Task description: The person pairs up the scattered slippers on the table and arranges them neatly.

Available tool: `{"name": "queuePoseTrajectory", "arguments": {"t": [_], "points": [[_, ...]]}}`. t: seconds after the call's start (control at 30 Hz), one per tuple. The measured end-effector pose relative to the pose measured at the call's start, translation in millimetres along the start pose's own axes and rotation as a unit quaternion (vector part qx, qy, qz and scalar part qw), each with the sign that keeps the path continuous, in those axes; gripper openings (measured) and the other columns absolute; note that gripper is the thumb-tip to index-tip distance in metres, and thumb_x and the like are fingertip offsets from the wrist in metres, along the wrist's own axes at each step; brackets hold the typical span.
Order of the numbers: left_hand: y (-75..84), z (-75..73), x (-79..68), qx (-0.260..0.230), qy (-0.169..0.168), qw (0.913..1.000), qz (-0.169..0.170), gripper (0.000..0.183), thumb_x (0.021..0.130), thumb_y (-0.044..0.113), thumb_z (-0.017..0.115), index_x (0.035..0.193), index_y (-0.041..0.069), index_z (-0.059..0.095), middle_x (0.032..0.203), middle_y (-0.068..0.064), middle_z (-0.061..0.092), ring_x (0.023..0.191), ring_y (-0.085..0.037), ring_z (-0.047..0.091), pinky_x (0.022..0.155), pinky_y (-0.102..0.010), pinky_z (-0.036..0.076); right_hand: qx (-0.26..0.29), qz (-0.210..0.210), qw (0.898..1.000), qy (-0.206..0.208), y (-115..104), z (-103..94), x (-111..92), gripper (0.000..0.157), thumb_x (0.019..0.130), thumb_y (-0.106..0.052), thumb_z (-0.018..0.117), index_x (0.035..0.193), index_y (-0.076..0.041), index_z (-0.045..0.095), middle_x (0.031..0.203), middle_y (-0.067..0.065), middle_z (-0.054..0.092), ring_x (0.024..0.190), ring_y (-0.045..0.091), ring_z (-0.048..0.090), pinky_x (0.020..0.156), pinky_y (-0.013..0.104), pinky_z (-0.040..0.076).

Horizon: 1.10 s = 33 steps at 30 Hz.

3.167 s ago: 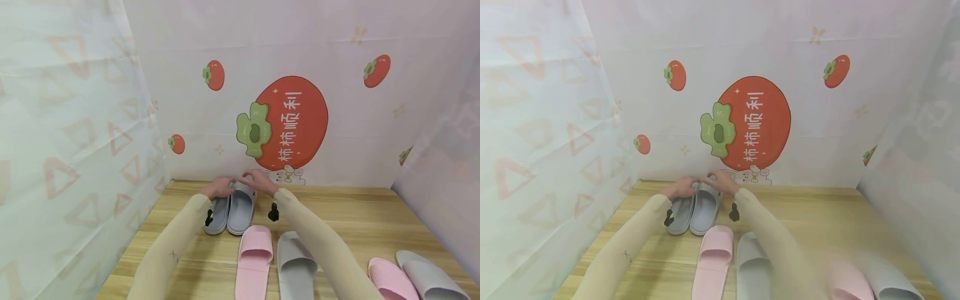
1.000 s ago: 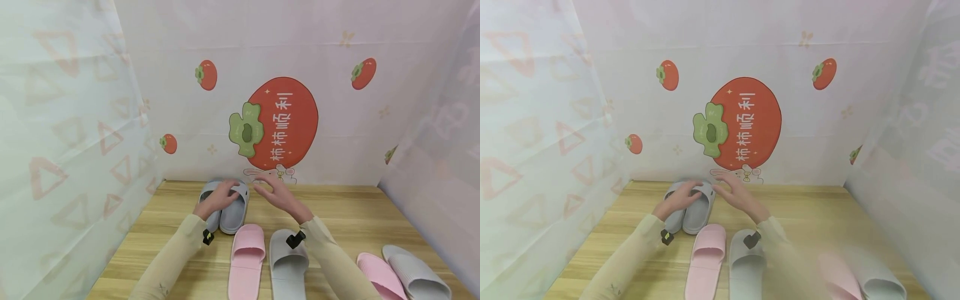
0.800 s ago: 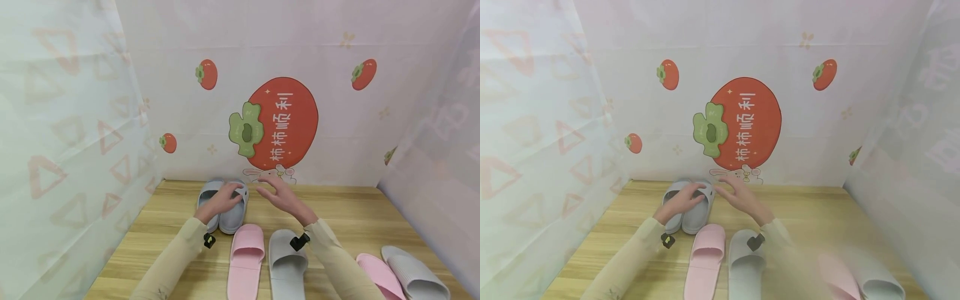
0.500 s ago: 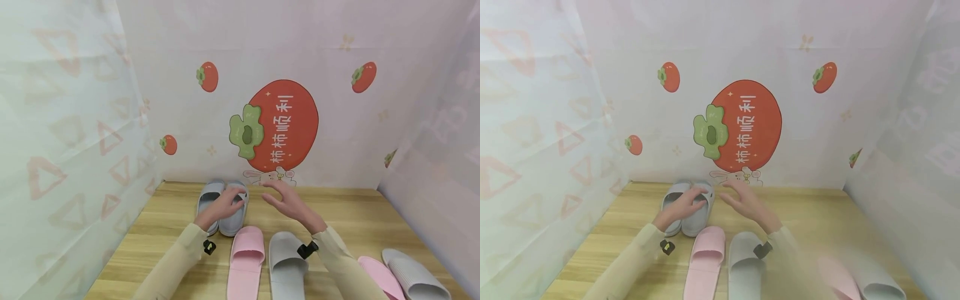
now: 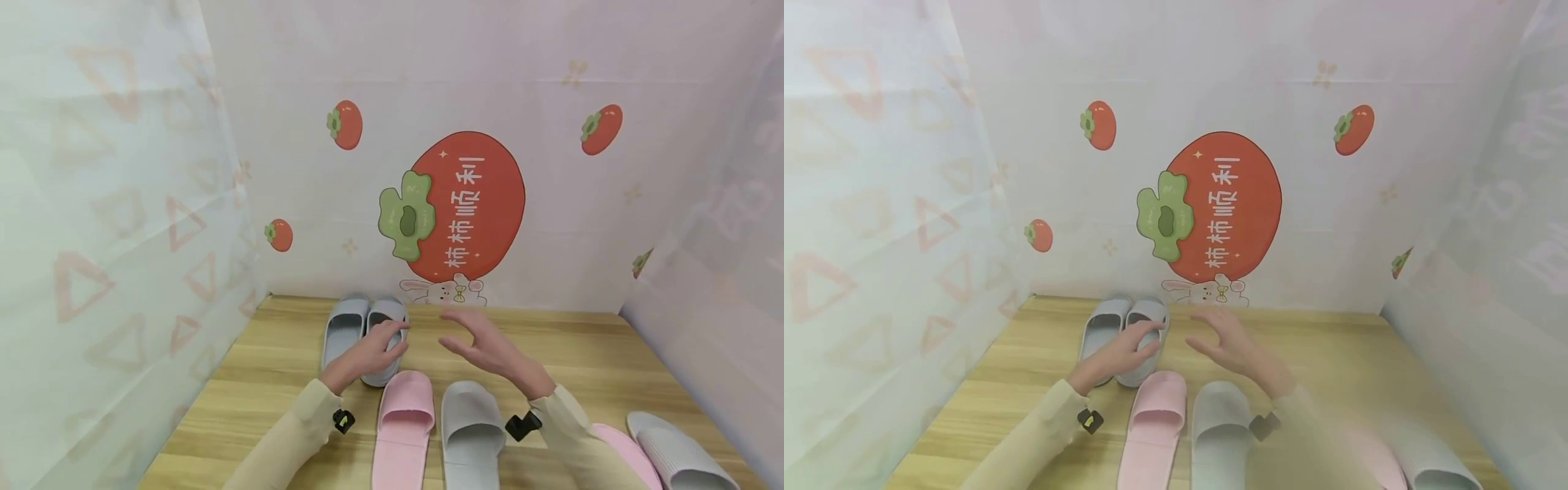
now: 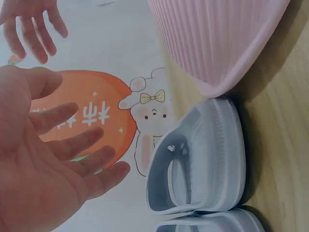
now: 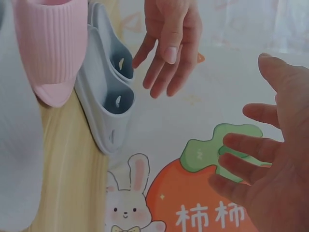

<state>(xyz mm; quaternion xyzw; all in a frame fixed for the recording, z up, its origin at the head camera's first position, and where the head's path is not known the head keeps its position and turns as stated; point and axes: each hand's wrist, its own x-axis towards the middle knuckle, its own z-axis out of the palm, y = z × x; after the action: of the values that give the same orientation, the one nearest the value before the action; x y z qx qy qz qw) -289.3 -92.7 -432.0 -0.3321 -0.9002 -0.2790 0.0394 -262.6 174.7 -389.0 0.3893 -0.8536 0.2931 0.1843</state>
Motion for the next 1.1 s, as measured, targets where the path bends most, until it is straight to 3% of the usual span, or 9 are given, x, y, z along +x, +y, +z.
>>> {"name": "queuePoseTrajectory", "arguments": {"t": [0.23, 0.57, 0.93, 1.1], "points": [[9.1, -6.4, -4.1, 0.002, 0.004, 0.9997, 0.024, 0.045, 0.101, 0.026, 0.051, 0.142, 0.007, 0.046, 0.141, -0.017, 0.051, 0.132, -0.035, 0.048, 0.109, -0.052, 0.039, -0.002, 0.044, 0.999, -0.03, -2.9, -11.9, -13.1, 0.047, 0.089, -0.026, 0.072, 0.131, -0.007, 0.06, 0.132, 0.014, 0.061, 0.124, 0.034, 0.055, 0.1, 0.056, 0.046], [21.9, -8.0, -16.1, -0.018, -0.034, 0.9992, 0.007, 0.05, 0.102, 0.035, 0.048, 0.146, 0.013, 0.041, 0.151, -0.014, 0.043, 0.14, -0.032, 0.04, 0.112, -0.052, 0.036, -0.051, 0.07, 0.993, -0.075, 5.4, -20.7, -36.6, 0.052, 0.089, -0.037, 0.071, 0.132, -0.011, 0.059, 0.133, 0.011, 0.06, 0.124, 0.034, 0.055, 0.097, 0.056, 0.049], [29.0, -4.4, -23.0, -0.018, -0.053, 0.9984, -0.008, 0.053, 0.101, 0.039, 0.05, 0.147, 0.014, 0.04, 0.153, -0.01, 0.041, 0.142, -0.027, 0.037, 0.115, -0.048, 0.034, -0.094, 0.054, 0.987, -0.115, 9.3, -31.8, -55.9, 0.053, 0.09, -0.041, 0.069, 0.13, -0.008, 0.06, 0.132, 0.012, 0.061, 0.125, 0.037, 0.054, 0.099, 0.056, 0.046], [31.1, 0.4, -26.2, -0.012, -0.061, 0.9981, 0.001, 0.054, 0.101, 0.039, 0.051, 0.148, 0.013, 0.04, 0.15, -0.008, 0.044, 0.141, -0.025, 0.039, 0.115, -0.046, 0.035, -0.119, 0.036, 0.985, -0.118, 16.6, -32.0, -66.4, 0.052, 0.089, -0.044, 0.069, 0.128, -0.011, 0.061, 0.129, 0.008, 0.062, 0.12, 0.031, 0.057, 0.095, 0.051, 0.05]]}}
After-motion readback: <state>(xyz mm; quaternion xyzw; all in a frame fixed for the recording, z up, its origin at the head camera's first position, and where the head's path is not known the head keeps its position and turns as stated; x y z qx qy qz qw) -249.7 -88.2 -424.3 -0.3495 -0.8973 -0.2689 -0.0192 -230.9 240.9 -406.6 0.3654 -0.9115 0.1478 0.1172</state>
